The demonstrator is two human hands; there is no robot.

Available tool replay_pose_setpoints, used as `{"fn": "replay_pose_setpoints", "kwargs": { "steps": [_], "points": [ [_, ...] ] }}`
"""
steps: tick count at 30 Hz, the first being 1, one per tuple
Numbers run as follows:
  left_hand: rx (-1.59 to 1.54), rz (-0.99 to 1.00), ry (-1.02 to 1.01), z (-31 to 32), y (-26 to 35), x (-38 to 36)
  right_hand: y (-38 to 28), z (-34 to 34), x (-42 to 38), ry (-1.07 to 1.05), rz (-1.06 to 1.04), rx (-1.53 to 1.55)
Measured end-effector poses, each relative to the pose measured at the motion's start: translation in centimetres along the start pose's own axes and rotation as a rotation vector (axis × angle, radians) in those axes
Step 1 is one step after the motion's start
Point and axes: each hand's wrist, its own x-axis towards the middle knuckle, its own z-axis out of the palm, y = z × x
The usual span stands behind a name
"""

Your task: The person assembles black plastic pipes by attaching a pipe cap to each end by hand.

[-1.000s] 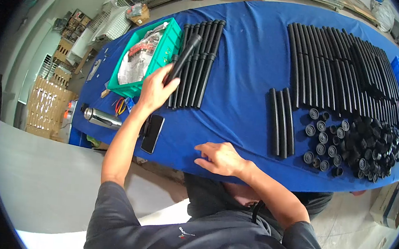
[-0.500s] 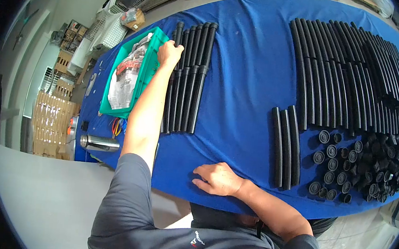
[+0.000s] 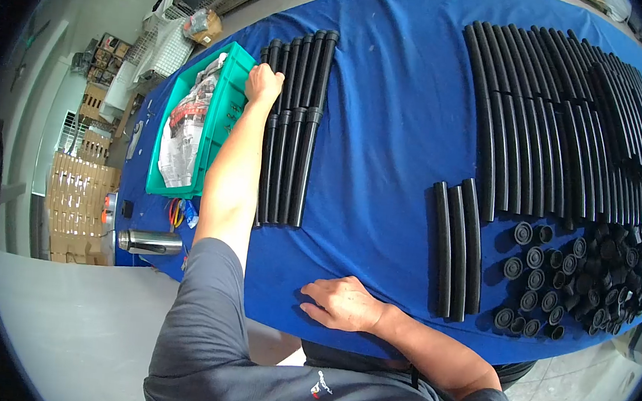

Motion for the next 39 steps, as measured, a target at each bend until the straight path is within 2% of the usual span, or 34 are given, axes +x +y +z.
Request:
{"fn": "replay_pose_setpoints", "kwargs": {
  "steps": [6, 11, 13, 16, 19, 22, 27, 29, 37, 39],
  "points": [
    [0.049, 0.018, -0.050, -0.2, -0.2, 0.6, 0.2, 0.0, 0.1, 0.015, -0.007, 0.009],
    [0.079, 0.013, -0.214, -0.9, -0.6, 2.0, 0.7, 0.7, -0.1, 0.101, -0.060, 0.003],
    [0.086, 0.011, -0.286, -1.9, -0.6, 2.0, 0.2, 0.1, 0.0, 0.043, -0.015, 0.020],
    [0.097, 0.023, -0.288, -2.6, -0.3, 1.6, 0.1, -0.2, 0.1, 0.015, 0.003, 0.030],
    [0.034, -0.012, -0.189, -2.8, -0.3, 1.0, 0.3, 0.0, 0.0, 0.024, -0.001, 0.036],
    [0.125, 0.089, -0.063, -1.6, -1.2, 0.2, 0.4, 0.1, 0.0, 0.030, -0.004, 0.034],
    [-0.054, -0.011, -0.123, 1.5, -2.7, 0.3, 0.1, -0.2, 0.0, 0.006, 0.012, 0.026],
    [-0.067, 0.009, -0.115, 2.3, -3.1, 0.7, 0.3, 0.0, 0.0, 0.014, 0.007, 0.021],
    [-0.085, -0.013, -0.104, 1.8, -2.5, 0.4, 0.7, 0.8, 0.0, 0.075, -0.047, -0.003],
    [-0.081, 0.041, 0.005, 1.5, -2.1, -0.7, 1.0, 1.2, -0.3, 0.096, -0.070, -0.013]
  ]
}}
